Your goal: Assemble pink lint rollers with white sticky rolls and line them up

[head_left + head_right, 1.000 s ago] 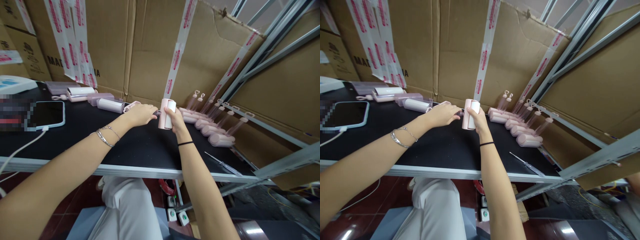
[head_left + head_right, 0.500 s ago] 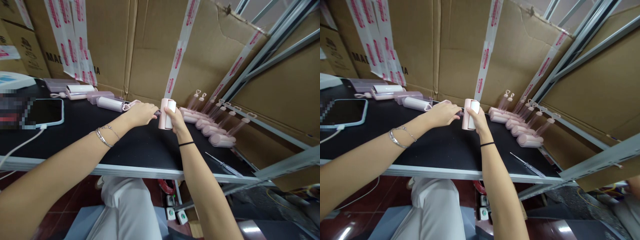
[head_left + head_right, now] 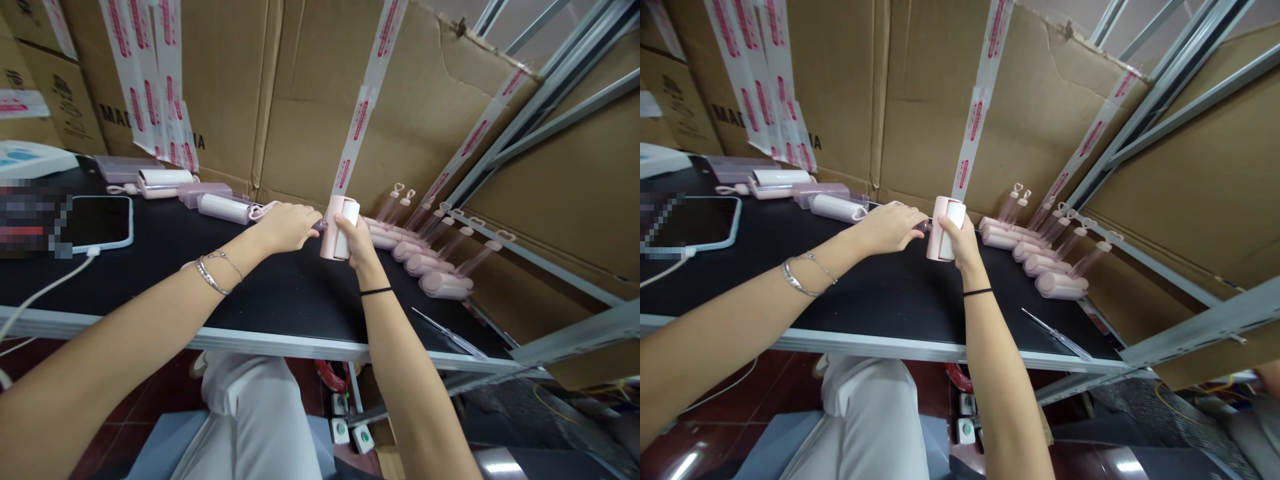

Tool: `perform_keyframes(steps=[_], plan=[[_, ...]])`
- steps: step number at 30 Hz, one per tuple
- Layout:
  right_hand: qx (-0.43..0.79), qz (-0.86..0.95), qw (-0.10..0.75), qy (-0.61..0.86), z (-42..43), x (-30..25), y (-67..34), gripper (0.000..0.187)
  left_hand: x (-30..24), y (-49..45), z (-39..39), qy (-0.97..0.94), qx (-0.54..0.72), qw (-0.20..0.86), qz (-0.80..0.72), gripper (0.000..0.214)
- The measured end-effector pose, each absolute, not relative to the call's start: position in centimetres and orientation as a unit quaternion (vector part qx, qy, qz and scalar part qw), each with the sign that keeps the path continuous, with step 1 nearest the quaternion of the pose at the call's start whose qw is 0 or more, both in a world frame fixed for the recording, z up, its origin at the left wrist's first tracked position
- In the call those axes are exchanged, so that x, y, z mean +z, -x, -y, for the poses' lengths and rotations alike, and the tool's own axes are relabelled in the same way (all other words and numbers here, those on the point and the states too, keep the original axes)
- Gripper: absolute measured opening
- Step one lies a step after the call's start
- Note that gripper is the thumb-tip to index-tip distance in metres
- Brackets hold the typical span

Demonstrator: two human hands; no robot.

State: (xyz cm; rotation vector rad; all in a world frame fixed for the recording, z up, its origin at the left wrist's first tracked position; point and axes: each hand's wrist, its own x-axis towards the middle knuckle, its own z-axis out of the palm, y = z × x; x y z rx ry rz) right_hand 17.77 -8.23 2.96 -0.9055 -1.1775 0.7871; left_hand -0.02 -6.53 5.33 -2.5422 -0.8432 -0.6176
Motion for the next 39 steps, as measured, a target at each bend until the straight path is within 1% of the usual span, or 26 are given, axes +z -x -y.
perform_keyframes(steps=[4,7,15,21,26,29,33,39], plan=[[0.390,0.501,0.688,0.352,8.8,3.8,-18.4,0.048,5.9,-0.2,7.0,0.914,-0.256,0.098,0.298,0.030],[0.382,0.501,0.696,0.345,9.1,4.0,-18.9,0.046,6.0,-0.2,7.2,0.919,-0.256,0.082,0.288,0.032],[0.373,0.523,0.676,0.360,9.2,3.9,-19.4,0.043,6.0,0.1,7.1,0.914,-0.255,0.105,0.298,0.036],[0.351,0.536,0.667,0.381,9.2,3.9,-19.6,0.047,5.9,-0.1,7.3,0.910,-0.254,0.122,0.303,0.036],[0.330,0.550,0.663,0.386,9.2,3.6,-19.6,0.045,5.8,-0.1,7.3,0.907,-0.252,0.148,0.304,0.037],[0.327,0.553,0.660,0.390,9.2,3.6,-19.5,0.045,6.0,-0.1,7.3,0.905,-0.250,0.179,0.294,0.033],[0.356,0.546,0.654,0.385,9.3,3.8,-19.2,0.048,6.2,-0.2,7.3,0.894,-0.256,0.240,0.278,0.023],[0.352,0.537,0.660,0.390,9.1,3.6,-19.0,0.048,6.0,-0.4,7.4,0.883,-0.249,0.277,0.284,0.021]])
